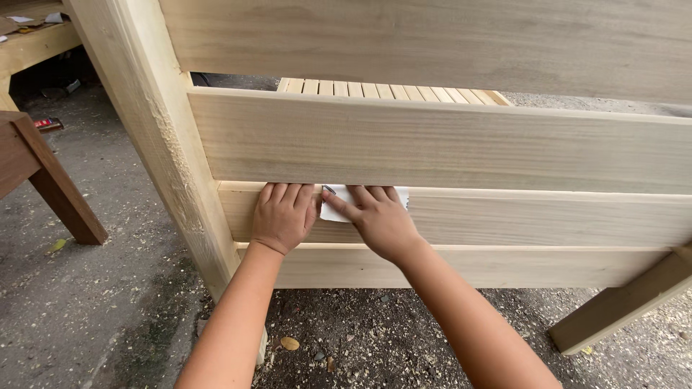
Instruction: The person sands the surface of a wooden bench using a sanding block. They move the sanding block back and forth along the slats and edges, holding the bench steady with the other hand.
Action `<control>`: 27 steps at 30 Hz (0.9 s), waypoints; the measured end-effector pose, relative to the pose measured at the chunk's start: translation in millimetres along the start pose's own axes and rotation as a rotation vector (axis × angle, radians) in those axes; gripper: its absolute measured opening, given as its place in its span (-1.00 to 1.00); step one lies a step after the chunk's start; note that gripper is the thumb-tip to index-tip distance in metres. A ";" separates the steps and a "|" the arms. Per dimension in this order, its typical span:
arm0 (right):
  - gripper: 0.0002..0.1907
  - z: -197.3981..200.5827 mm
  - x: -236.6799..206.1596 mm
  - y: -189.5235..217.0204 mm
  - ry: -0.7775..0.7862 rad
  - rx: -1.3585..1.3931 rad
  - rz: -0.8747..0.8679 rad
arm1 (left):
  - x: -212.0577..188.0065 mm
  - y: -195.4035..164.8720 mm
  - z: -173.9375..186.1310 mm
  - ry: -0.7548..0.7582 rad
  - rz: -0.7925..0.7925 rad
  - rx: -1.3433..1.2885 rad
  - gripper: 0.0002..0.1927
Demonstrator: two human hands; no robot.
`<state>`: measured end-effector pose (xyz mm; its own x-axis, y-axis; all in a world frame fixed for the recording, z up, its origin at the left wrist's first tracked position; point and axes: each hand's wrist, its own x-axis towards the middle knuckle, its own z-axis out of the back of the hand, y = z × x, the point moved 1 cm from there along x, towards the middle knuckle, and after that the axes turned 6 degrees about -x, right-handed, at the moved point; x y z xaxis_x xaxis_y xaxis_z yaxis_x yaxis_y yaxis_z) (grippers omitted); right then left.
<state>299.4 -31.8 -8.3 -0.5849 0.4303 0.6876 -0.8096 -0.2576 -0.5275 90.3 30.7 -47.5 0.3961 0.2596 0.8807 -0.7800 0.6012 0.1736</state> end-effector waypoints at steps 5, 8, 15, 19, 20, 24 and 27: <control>-0.46 -15.6 10.0 0.7 0.299 0.213 -0.088 | -2.2 8.8 6.4 0.036 0.009 0.044 -0.62; -0.55 -16.9 -28.4 -48.3 0.447 0.099 -0.165 | -1.9 9.3 3.7 0.000 -0.024 0.075 -0.62; -0.49 -16.0 -65.7 -95.8 0.514 -0.137 -0.198 | 2.2 7.6 -5.3 -0.106 -0.035 0.143 -0.58; -0.54 -26.7 -7.5 -27.7 0.426 -0.007 -0.049 | -0.3 6.4 -8.6 -0.109 -0.034 0.124 -0.58; -0.55 -29.7 8.8 -6.5 0.399 0.041 -0.040 | -1.1 6.9 -8.3 -0.111 -0.035 0.114 -0.56; -0.59 -27.8 26.9 17.5 0.094 0.162 -0.025 | -3.3 11.0 -5.3 -0.120 -0.031 0.060 -0.54; -0.53 -18.3 -16.6 -29.1 0.241 0.065 -0.067 | -3.4 12.1 -4.4 -0.113 -0.069 0.120 -0.56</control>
<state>333.6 -15.7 -13.5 -0.5077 0.6398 0.5769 -0.8520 -0.2736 -0.4464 81.7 40.5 -50.3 0.3987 0.1300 0.9078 -0.8078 0.5183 0.2806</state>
